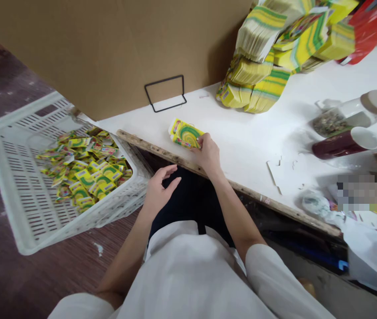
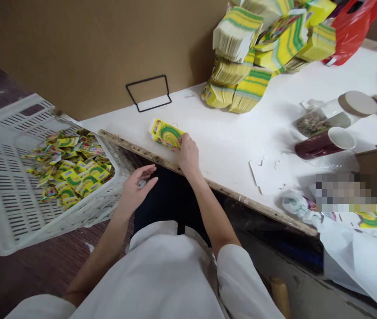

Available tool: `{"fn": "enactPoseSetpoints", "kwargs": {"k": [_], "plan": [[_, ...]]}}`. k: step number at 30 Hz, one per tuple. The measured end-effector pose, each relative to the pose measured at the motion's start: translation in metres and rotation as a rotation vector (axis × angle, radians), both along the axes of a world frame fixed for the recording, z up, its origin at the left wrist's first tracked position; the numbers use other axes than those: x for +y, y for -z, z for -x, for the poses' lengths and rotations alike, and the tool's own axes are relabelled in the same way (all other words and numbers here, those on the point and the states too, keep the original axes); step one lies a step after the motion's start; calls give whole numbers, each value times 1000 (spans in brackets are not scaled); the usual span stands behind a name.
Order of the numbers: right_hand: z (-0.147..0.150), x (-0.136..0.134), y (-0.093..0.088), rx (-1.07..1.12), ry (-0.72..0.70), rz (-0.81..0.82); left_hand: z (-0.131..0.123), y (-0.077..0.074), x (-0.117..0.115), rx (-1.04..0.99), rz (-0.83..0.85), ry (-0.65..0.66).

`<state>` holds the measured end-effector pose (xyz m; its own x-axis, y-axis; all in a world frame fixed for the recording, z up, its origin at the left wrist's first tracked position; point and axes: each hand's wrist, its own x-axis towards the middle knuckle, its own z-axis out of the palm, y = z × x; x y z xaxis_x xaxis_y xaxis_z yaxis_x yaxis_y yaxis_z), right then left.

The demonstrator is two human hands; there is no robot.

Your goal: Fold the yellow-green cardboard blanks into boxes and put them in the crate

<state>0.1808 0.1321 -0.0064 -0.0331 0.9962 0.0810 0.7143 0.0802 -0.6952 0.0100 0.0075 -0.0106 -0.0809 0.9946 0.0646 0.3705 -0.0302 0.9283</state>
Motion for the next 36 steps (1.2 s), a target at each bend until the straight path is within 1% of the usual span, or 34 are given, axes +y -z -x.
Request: {"fn": "enactPoseSetpoints", "kwargs": {"k": [2, 4, 7, 9, 10, 12, 14, 16, 17, 20, 23, 26, 28, 32, 36], "plan": [[-3, -10, -7, 165, -30, -64, -2, 2, 2, -107, 18, 26], [-3, -25, -16, 318, -132, -95, -5, 1, 7, -226, -36, 29], [4, -51, -26, 461, -395, -15, -14, -7, 15, -331, -159, -61], [12, -66, -29, 515, -529, 53, -21, -16, 19, -350, -172, -141], [16, -72, -30, 538, -564, 73, -24, -20, 20, -350, -162, -182], [22, -81, -31, 582, -586, 77, -28, -27, 22, -326, -144, -275], [25, -86, -33, 603, -593, 35, -29, -31, 22, -272, -127, -343], [26, -89, -35, 587, -604, -22, -29, -31, 21, -246, -112, -345], [26, -90, -37, 574, -609, -39, -29, -31, 21, -263, -111, -330], [25, -90, -39, 558, -628, 2, -30, -30, 19, -423, -118, -313], [26, -91, -38, 552, -659, 70, -31, -30, 19, -676, -159, -337], [28, -95, -36, 550, -663, 50, -31, -32, 20, -962, -233, -346], [30, -98, -35, 559, -668, 27, -31, -34, 21, -1078, -238, -366], [32, -101, -34, 576, -676, 42, -29, -36, 22, -1139, -201, -418], [32, -99, -33, 584, -638, 52, -29, -34, 23, -1114, -176, -442]]}}
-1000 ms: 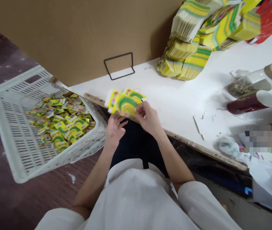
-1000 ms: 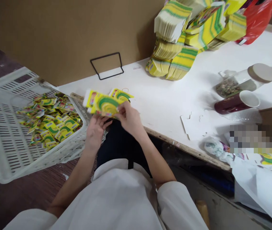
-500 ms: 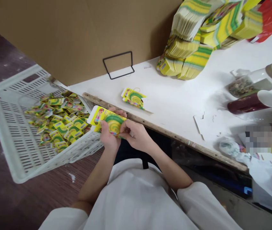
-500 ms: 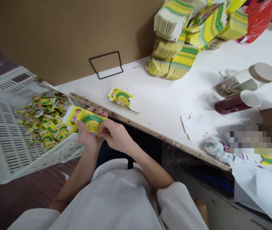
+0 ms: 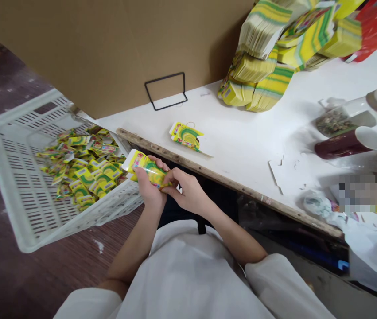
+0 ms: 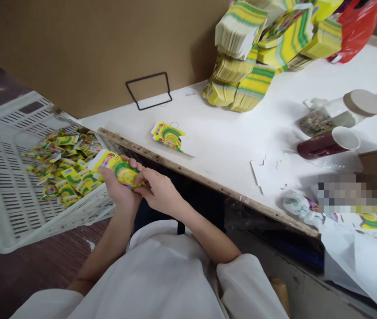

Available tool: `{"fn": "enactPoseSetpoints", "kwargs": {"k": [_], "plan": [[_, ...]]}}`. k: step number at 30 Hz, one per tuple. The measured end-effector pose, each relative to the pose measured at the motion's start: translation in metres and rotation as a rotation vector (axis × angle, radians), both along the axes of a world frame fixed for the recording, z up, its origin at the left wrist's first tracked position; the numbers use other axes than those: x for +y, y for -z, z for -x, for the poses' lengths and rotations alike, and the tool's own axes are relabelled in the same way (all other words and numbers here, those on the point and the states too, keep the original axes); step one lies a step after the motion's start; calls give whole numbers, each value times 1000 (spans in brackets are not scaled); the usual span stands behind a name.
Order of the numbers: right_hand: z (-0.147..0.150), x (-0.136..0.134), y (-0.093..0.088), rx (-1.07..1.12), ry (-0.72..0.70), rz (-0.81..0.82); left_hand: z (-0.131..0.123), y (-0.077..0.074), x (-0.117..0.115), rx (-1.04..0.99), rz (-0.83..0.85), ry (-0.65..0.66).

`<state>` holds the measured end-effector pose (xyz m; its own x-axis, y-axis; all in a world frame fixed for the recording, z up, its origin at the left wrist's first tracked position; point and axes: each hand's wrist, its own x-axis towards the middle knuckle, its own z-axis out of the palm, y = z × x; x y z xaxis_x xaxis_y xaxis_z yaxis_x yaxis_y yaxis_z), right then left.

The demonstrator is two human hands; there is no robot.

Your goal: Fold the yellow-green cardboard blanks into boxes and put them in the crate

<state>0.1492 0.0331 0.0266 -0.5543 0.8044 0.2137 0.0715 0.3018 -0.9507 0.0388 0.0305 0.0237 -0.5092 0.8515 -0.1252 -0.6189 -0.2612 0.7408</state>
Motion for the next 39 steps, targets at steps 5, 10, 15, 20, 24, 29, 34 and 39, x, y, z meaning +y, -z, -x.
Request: {"fn": "enactPoseSetpoints", "kwargs": {"k": [5, 10, 15, 20, 24, 29, 34, 39], "plan": [[-2, 1, -1, -6, 0, 27, 0, 2, 0, 39, 10, 21], [-1, 0, -2, 5, -40, 48, 1, 1, 1, -12, 43, 8], [-2, 2, -2, 8, -3, 53, -2, -3, 4, 23, 48, -43], [-6, 3, -3, -24, -21, 77, -3, -2, 7, 48, 79, -39], [-6, 2, -2, -18, -34, 79, -1, -1, 7, 50, 98, -3], [-5, 1, 0, -2, -33, 64, 0, -2, 7, 29, 104, 12], [-6, 2, 1, -22, -32, 57, 1, -1, 10, 2, 118, 2], [-6, 2, 0, -22, -40, 58, 2, 1, 10, 29, 149, 34]]}}
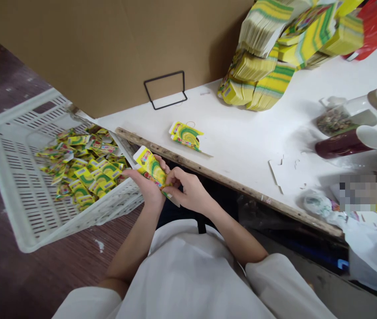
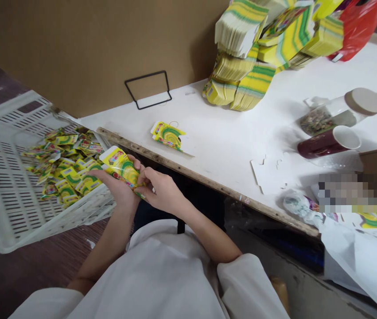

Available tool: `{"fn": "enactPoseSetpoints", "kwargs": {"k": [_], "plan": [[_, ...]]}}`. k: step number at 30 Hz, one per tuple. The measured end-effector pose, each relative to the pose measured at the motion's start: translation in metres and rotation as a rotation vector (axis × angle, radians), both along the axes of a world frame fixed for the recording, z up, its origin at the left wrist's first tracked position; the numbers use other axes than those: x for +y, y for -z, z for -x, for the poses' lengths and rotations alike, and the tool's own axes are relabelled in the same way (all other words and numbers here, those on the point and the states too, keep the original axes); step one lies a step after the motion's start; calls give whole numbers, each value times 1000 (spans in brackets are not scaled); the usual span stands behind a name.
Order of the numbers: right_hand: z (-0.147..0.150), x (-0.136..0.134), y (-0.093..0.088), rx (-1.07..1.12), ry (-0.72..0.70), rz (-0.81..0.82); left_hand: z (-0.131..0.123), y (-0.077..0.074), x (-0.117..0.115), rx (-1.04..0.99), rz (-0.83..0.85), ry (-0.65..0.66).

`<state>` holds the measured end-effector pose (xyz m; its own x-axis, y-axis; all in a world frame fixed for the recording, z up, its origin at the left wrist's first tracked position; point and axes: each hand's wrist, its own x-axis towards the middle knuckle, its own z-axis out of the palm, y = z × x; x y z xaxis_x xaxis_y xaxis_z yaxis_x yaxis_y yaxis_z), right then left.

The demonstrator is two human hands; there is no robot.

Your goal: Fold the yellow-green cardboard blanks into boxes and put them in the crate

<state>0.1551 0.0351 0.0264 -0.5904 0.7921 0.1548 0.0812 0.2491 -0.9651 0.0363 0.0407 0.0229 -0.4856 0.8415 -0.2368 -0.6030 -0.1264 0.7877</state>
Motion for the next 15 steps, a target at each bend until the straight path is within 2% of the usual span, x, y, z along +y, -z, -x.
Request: {"fn": "enactPoseSetpoints", "kwargs": {"k": [15], "plan": [[-2, -1, -3, -18, 1, 17, -3, -4, -4, 2, 0, 26]]}}
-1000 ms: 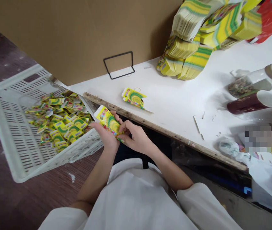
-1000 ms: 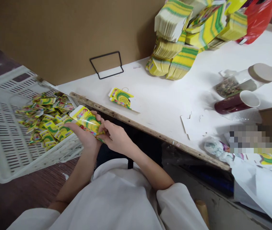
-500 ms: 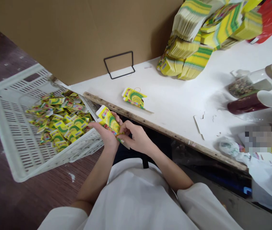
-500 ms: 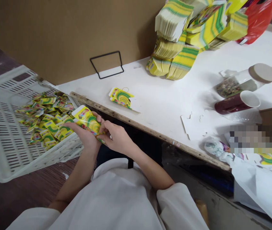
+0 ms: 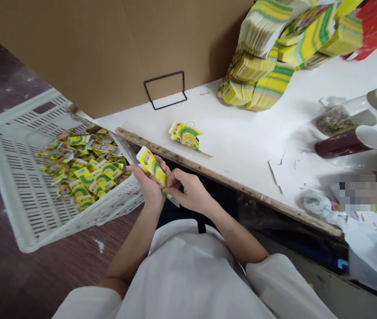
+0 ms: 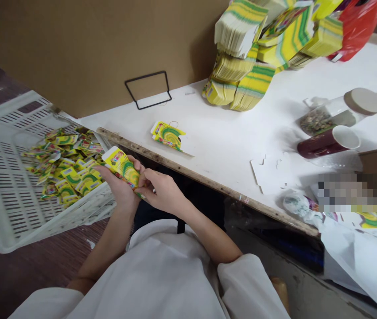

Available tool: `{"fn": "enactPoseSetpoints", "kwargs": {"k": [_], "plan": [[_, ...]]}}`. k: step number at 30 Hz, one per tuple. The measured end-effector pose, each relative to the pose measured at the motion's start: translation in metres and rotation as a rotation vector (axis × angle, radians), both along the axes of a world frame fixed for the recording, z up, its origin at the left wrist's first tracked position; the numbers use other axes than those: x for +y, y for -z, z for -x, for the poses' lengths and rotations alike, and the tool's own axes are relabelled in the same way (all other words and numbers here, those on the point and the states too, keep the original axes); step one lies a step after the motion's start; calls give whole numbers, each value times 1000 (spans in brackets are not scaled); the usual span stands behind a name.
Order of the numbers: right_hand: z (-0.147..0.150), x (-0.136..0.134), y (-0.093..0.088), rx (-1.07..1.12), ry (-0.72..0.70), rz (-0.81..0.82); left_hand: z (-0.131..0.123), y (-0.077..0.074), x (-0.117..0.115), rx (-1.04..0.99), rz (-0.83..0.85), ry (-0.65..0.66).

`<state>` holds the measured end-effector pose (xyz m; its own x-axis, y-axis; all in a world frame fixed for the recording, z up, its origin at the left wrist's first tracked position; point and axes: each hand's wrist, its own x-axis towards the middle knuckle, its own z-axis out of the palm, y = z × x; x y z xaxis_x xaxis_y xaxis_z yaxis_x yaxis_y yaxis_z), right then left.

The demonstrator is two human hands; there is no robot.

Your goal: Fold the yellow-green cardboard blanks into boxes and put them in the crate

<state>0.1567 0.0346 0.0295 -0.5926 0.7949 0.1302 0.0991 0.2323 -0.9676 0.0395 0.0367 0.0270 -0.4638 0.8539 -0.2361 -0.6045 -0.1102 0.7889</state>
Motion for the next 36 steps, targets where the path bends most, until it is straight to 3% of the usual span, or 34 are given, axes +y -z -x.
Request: {"fn": "enactPoseSetpoints", "kwargs": {"k": [15, 27, 36], "plan": [[-2, 2, 4, 39, 35, -1, -1, 3, 1, 39, 21, -35], [-1, 2, 7, 20, 65, -11, 1, 3, -5, 14, -3, 29], [-2, -1, 4, 21, 45, 35, 4, 5, -6, 152, -23, 8]]}}
